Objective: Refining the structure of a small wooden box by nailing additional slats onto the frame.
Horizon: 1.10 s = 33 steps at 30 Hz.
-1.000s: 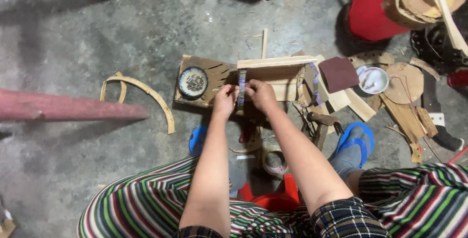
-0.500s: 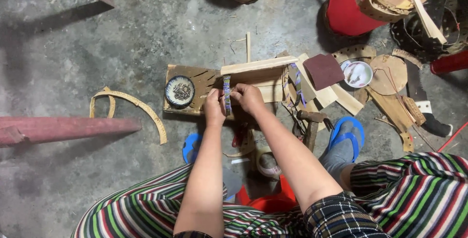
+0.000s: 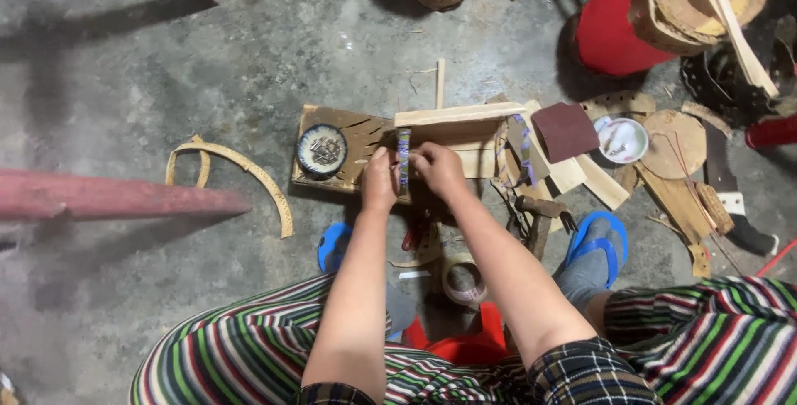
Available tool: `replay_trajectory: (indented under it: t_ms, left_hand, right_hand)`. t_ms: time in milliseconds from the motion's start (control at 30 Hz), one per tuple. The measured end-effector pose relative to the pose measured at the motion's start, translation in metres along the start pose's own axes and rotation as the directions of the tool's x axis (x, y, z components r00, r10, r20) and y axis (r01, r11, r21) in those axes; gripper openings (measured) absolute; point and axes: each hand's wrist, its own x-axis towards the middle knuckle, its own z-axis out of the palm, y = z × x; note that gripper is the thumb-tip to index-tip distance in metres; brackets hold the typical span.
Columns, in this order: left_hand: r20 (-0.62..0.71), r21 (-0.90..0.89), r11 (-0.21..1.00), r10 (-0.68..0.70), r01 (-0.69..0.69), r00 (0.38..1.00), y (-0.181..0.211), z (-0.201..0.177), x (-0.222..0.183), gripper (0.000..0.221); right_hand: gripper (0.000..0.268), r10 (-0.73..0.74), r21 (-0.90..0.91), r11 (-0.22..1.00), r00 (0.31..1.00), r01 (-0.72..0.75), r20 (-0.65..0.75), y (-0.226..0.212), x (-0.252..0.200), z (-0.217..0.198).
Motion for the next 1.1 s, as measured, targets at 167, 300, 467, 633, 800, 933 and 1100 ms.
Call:
replay_trajectory:
  t_ms: [167,300,467,633,800,933,1100]
  left_hand:
    - [0.091,-0.484,0.855,-0.163,0.187,0.982,0.037,-0.036,-0.015,0.008]
    - [0.307,-0.863,0.319,-0.283,0.391,0.909,0.055,-0.058,-0.02,0.023]
    - [-0.085,-0.013,0.985,0.17,-0.172,0.982,-0.025,0.015,-0.005,0.008]
    - [-0.088,-0.034,0.986,0.157,-0.161,0.984,-0.046,0.026,0.007,0.005]
    - [-0.069,-0.074,0.987,0.138,-0.143,0.988,-0.055,0.037,0.016,0.004]
    - [-0.035,-0.092,0.984,0.147,-0.15,0.989,-0.035,0.037,0.008,0.005]
    - [-0.159,-0.148,0.981,0.104,-0.128,0.982,-0.034,0.045,0.011,0.007]
  right_hand:
    - [0.012,-0.031,0.27,0.957,0.962,0.107,-0.271,0.014,-0.011,-0.007]
    - [0.01,-0.055,0.431,0.835,0.831,0.343,-0.554,-0.043,-0.042,-0.021]
    - [0.006,-0.529,0.108,0.746,0.682,0.658,-0.505,-0.123,-0.044,-0.013]
    - [0.011,-0.726,-0.147,0.678,0.624,0.721,-0.287,-0.159,-0.029,0.016]
    - [0.011,-0.675,-0.029,0.689,0.628,0.724,-0.388,-0.12,-0.031,0.003]
    - [0.012,-0.524,0.053,0.785,0.707,0.617,-0.475,-0.056,-0.056,-0.03]
    - [0.035,-0.588,-0.541,0.732,0.784,0.414,-0.197,0.013,-0.064,-0.023]
